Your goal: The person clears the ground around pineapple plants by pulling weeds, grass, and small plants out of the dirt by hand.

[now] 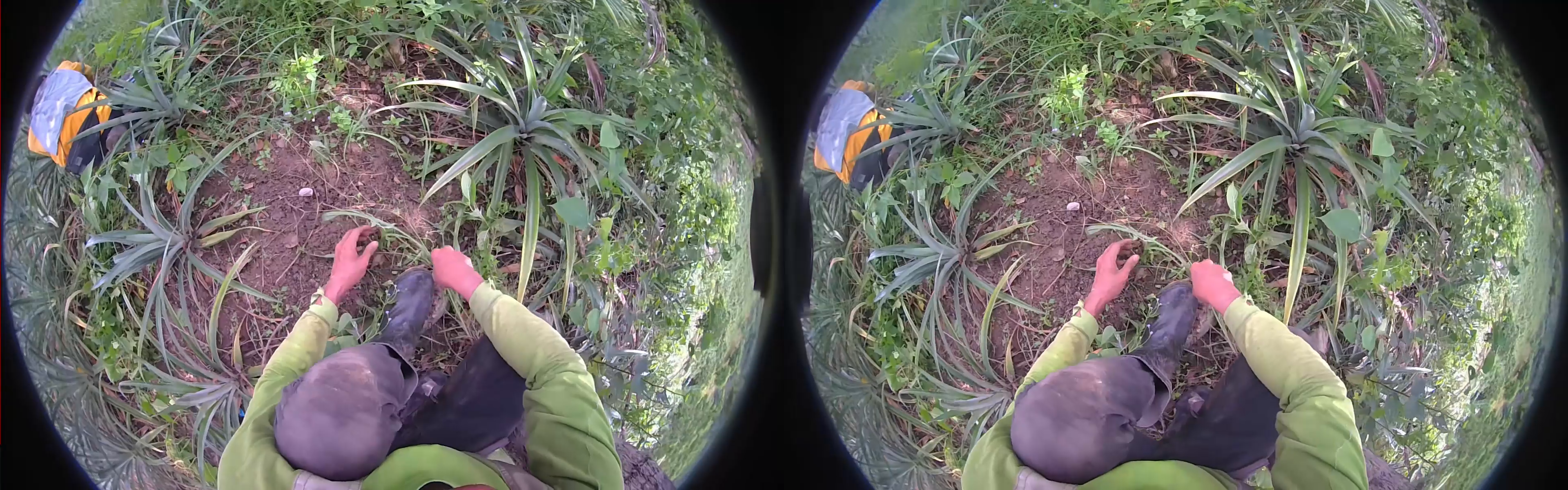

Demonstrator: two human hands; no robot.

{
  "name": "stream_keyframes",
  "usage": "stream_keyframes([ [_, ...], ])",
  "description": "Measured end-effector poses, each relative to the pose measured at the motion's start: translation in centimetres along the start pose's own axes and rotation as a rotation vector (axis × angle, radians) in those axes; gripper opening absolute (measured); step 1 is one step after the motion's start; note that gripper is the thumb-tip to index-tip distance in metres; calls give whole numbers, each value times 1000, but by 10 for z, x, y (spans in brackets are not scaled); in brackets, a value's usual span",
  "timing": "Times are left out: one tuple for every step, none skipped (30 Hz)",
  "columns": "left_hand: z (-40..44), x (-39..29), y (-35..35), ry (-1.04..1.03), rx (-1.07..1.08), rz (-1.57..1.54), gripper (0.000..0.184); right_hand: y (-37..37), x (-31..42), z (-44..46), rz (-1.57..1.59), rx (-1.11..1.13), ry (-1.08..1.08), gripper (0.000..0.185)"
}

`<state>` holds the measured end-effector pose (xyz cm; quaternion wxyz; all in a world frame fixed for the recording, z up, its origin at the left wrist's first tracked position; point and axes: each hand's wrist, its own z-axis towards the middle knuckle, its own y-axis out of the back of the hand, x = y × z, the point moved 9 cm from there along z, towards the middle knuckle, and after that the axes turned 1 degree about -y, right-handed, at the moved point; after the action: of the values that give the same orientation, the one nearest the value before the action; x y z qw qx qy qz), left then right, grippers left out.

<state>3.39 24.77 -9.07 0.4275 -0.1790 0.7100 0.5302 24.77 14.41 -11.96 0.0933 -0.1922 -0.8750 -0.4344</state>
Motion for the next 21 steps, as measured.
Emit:
stream_keyframes([
  [0, -2, 2, -32, -18, 42, 47, 10, -9, -1, 48, -52, -48, 29],
  [-2, -5, 1, -41, -8, 42, 47, 9, -15, -2, 55, -58, -59, 29],
  [-2, -8, 2, -37, -31, 38, 45, 6, -22, 2, 80, -72, -59, 27],
  [-2, -11, 3, -33, -53, 33, 43, 4, -28, 5, 105, -87, -60, 26],
  [-2, -13, 1, -38, -52, 18, 44, 1, -30, 4, 130, -87, -64, 23],
  [-3, -15, -1, -48, -43, 17, 44, -4, -31, 2, 135, -93, -74, 23],
  [-4, -19, -3, -76, -44, 65, 44, -6, -31, 0, 111, -130, -79, 23],
  [-4, -26, -4, -105, -48, 114, 44, -7, -32, 0, 85, -168, -81, 24],
  [-4, -31, -5, -113, -42, 115, 44, -10, -34, 0, 94, -150, -96, 26],
  [-5, -36, -7, -115, -33, 113, 44, -14, -37, 3, 101, -154, -103, 26],
  [-5, -41, -9, -116, -23, 109, 44, -28, -42, 11, 89, -136, -102, 26],
  [-5, -44, -11, -124, -16, 109, 44, -35, -45, 14, 76, -119, -103, 27],
  [-6, -49, -15, -147, -7, 117, 44, -42, -46, 16, 66, -114, -69, 27],
  [-7, -53, -20, -170, 1, 123, 45, -45, -49, 14, 69, -117, -81, 27],
  [-8, -56, -26, -178, 9, 118, 45, -49, -48, 13, 65, -102, -75, 27],
  [-10, -60, -30, -208, 12, 125, 45, -52, -46, 12, 62, -86, -69, 28],
  [-13, -66, -33, -236, 13, 133, 44, -57, -53, 11, 166, -55, -184, 31],
  [-16, -71, -36, -242, 16, 132, 44, -58, -54, 11, 169, -59, -188, 31],
  [-20, -75, -41, -243, 49, 111, 45, -58, -48, 13, 151, -46, -128, 32],
  [-23, -79, -47, -243, 81, 91, 45, -58, -42, 13, 133, -33, -67, 34],
  [-25, -85, -51, -261, 92, 98, 44, -59, -39, 12, 104, -13, -57, 32],
])
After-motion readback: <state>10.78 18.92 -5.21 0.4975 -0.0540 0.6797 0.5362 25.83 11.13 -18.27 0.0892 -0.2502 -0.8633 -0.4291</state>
